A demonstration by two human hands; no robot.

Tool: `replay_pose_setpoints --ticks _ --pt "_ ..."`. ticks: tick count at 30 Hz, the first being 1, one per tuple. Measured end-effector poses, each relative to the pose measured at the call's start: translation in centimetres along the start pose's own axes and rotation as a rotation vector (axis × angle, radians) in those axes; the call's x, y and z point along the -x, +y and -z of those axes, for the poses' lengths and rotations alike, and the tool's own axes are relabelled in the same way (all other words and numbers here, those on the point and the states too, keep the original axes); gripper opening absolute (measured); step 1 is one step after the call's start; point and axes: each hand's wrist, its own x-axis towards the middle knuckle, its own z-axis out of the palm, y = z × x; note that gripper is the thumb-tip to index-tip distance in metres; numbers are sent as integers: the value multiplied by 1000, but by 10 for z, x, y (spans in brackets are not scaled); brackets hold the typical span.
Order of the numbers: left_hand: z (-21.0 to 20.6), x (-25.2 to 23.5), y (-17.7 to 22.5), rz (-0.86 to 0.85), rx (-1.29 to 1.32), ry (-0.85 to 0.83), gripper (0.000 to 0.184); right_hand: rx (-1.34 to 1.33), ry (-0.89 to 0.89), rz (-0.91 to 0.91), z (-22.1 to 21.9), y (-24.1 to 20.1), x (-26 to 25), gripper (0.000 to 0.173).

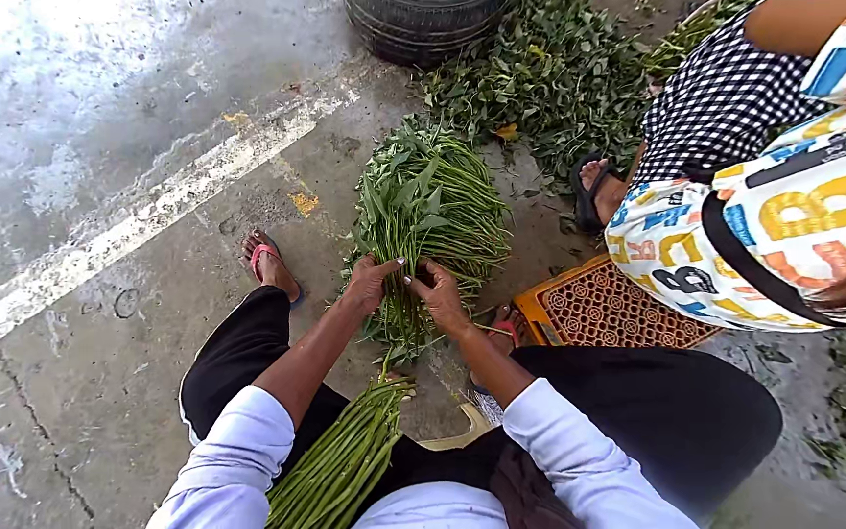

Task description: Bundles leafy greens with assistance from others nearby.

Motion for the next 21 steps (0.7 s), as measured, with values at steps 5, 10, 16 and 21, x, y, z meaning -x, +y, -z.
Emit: replay_pose_setpoints --ticks 5,10,16,21 --pt "-3 -2 0 2 5 58 27 -12 66 -46 3 0 0 30" --pt "-1 4 -1 -20 -59 6 36 -21 120 -89 4 -2 0 31" --pt "5 -6 1 -43 21 72 35 -150 72 -83 6 -2 -1 28" --pt "7 -9 2 -50 39 119 32 -121 -50 -83 7 4 -5 29"
